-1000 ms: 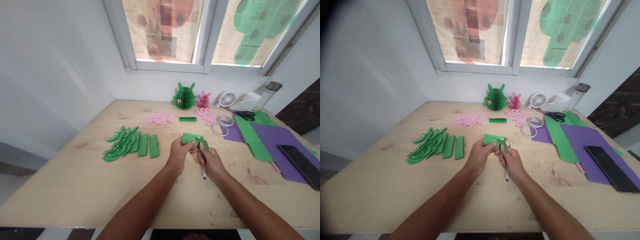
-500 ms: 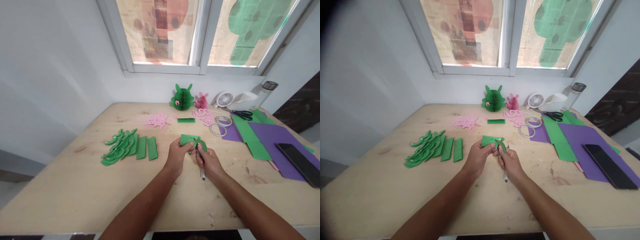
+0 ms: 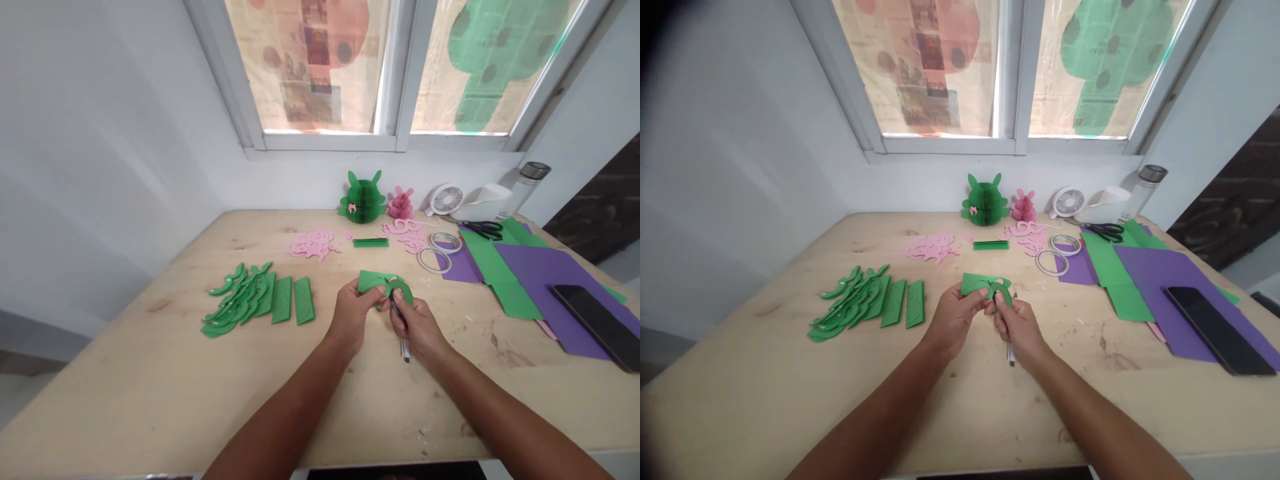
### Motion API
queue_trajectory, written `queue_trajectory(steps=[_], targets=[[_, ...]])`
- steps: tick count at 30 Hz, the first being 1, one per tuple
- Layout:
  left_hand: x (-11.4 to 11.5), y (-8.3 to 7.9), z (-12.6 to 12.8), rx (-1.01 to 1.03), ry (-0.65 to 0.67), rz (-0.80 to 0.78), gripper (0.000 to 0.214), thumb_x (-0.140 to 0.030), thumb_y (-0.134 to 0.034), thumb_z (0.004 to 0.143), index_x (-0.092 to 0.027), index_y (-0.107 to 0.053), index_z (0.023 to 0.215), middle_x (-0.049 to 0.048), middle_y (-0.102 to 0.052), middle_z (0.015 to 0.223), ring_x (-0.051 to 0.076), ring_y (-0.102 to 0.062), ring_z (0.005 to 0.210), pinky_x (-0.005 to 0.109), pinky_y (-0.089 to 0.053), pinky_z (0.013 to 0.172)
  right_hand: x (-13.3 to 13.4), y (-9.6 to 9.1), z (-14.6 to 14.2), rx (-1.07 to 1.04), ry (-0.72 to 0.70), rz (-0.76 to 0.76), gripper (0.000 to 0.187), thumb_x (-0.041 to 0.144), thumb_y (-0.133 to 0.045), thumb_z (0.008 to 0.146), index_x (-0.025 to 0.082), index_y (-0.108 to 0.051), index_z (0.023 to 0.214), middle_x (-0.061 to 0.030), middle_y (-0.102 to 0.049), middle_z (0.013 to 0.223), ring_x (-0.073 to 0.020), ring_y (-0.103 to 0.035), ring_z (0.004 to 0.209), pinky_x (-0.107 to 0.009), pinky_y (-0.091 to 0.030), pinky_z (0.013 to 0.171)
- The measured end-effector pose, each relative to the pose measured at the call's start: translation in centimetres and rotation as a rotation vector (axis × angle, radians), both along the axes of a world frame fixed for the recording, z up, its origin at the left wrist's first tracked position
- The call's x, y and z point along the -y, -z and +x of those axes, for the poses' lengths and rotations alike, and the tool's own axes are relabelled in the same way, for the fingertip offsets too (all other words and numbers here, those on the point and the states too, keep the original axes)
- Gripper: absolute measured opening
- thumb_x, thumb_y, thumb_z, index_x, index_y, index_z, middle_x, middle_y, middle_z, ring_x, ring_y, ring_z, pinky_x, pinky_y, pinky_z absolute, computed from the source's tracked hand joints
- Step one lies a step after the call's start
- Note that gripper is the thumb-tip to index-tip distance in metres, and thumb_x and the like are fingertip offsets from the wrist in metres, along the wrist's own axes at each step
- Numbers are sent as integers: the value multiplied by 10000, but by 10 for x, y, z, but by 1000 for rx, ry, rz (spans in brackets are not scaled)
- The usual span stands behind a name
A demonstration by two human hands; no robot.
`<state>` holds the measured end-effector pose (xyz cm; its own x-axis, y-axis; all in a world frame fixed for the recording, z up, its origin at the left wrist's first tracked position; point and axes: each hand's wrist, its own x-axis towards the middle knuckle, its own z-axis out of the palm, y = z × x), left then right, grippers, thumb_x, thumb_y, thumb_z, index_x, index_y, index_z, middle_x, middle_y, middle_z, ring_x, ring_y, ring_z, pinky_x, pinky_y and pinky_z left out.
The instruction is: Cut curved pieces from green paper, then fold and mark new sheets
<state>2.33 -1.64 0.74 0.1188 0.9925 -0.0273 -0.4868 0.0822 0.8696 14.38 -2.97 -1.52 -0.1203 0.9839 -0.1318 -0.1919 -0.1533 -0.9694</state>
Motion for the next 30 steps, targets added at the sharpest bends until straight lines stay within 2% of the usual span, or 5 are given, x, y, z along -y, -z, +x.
queue_trajectory(steps=[10,16,24,30], targets=[[-2,-2,-3,-17,42,0,200,-299,-722,629,-150,-588,626,-18,-533,577,99,-462,527,283,-419,635,0,3,1,54,-4,27,493,651,-550,773,164,-593,714,86,-338,396,-63,-203,353,-234,-130,368],[-3,-3,-9,-35,74,-6,184,-286,-721,633,-150,-598,623,-14,-549,588,106,-479,555,300,-436,689,-1,2,3,69,-15,45,477,636,-561,774,166,-591,701,87,-335,390,-60,-201,349,-228,-136,363],[-7,-3,-16,-70,68,-51,192,-265,-762,570,-141,-667,683,29,-638,706,139,-552,676,303,-443,720,-2,3,4,91,-45,60,456,611,-571,783,165,-591,690,90,-336,379,-52,-195,342,-223,-120,359],[-9,-3,-18,-88,80,-63,225,-276,-775,556,-137,-678,704,26,-637,685,141,-555,664,312,-444,724,-2,3,4,104,-38,50,456,614,-575,769,166,-590,685,92,-334,371,-52,-201,333,-220,-128,352]])
